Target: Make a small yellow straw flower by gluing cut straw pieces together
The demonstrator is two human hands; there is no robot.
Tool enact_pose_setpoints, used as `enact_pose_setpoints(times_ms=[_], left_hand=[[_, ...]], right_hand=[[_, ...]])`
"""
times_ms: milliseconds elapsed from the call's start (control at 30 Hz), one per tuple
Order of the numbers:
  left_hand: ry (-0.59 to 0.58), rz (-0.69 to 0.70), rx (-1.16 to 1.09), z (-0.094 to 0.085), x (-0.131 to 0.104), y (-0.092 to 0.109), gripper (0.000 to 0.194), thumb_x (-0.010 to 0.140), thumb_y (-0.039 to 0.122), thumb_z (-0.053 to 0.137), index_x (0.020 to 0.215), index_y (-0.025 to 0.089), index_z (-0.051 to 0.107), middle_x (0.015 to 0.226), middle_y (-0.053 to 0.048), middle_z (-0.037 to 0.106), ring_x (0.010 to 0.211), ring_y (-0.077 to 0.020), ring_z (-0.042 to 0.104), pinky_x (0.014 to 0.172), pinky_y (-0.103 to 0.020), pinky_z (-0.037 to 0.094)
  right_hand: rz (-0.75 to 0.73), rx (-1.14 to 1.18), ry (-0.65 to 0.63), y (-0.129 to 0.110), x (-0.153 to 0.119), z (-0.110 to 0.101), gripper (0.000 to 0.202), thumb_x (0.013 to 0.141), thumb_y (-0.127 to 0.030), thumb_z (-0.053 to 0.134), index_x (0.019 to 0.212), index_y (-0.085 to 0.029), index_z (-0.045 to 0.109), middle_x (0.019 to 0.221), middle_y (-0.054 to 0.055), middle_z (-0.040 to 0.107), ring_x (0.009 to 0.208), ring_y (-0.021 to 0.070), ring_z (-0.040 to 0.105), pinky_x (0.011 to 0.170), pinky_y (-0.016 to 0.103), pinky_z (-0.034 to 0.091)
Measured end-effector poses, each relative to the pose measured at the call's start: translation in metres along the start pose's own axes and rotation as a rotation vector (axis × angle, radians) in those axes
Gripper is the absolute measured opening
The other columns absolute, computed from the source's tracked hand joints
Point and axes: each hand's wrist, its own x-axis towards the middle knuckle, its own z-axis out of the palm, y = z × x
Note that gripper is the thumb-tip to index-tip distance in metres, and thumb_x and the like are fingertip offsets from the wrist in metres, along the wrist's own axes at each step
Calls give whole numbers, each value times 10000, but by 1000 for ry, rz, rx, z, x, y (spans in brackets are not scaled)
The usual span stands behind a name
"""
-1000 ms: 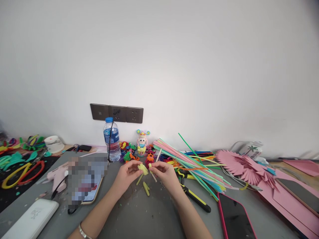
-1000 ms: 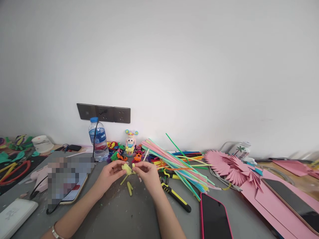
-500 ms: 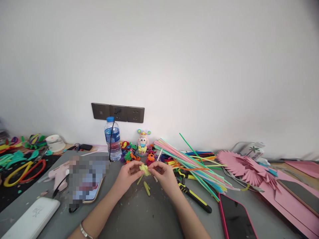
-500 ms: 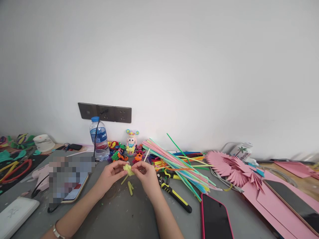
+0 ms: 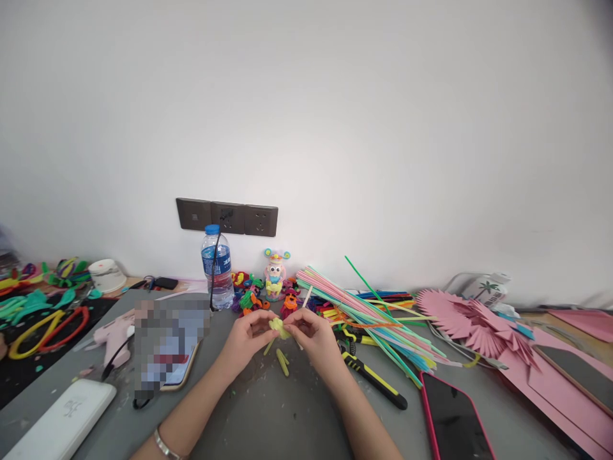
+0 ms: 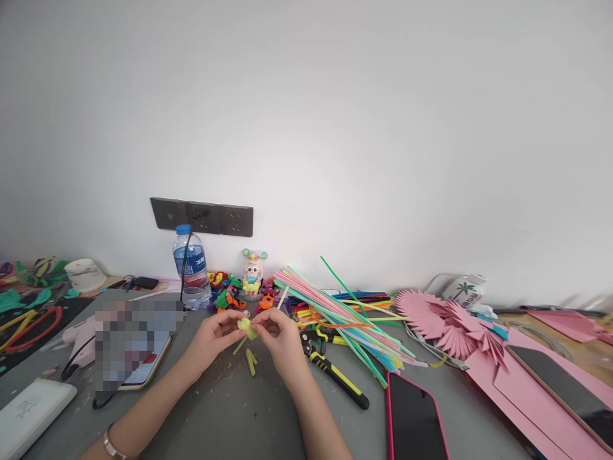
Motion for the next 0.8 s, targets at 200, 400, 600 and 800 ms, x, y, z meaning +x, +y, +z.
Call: enact_pose_setpoints(times_ms=[200, 400, 600, 800], left_hand=[[3, 14, -9, -1, -1, 1, 260, 641, 269, 765, 870, 161, 704, 907, -72, 719, 864, -228, 664, 810, -349, 550], [22, 10, -6, -1, -1, 0, 302, 636, 293, 772, 899, 160, 709, 924, -84, 726, 871, -239, 668, 819, -369, 549], [37, 21, -51, 0, -2, 1, 308, 639, 261, 771, 908, 173, 649, 860, -55, 712, 829, -210, 661, 783, -339, 545], [46, 20, -100, 1, -4, 2, 288, 655, 228, 764, 892, 177, 609, 834, -32, 691, 818, -182, 649, 771, -296, 525]], right_hand=[[-17, -88, -7, -3, 0, -2, 162, 782, -331, 640, 729, -177, 644, 699, 19, 559, 597, 146, 497, 539, 250, 398], [-83, -195, -14, -11, -2, -1, 156, 812, -293, 602, 715, -179, 647, 701, 14, 534, 598, 146, 472, 537, 248, 369], [-87, -215, -14, -10, -3, 0, 135, 812, -278, 590, 730, -184, 641, 716, 12, 529, 617, 147, 456, 556, 250, 353], [-40, -120, -5, -6, -4, 5, 150, 807, -319, 604, 735, -188, 592, 672, -12, 506, 589, 134, 422, 549, 249, 334]])
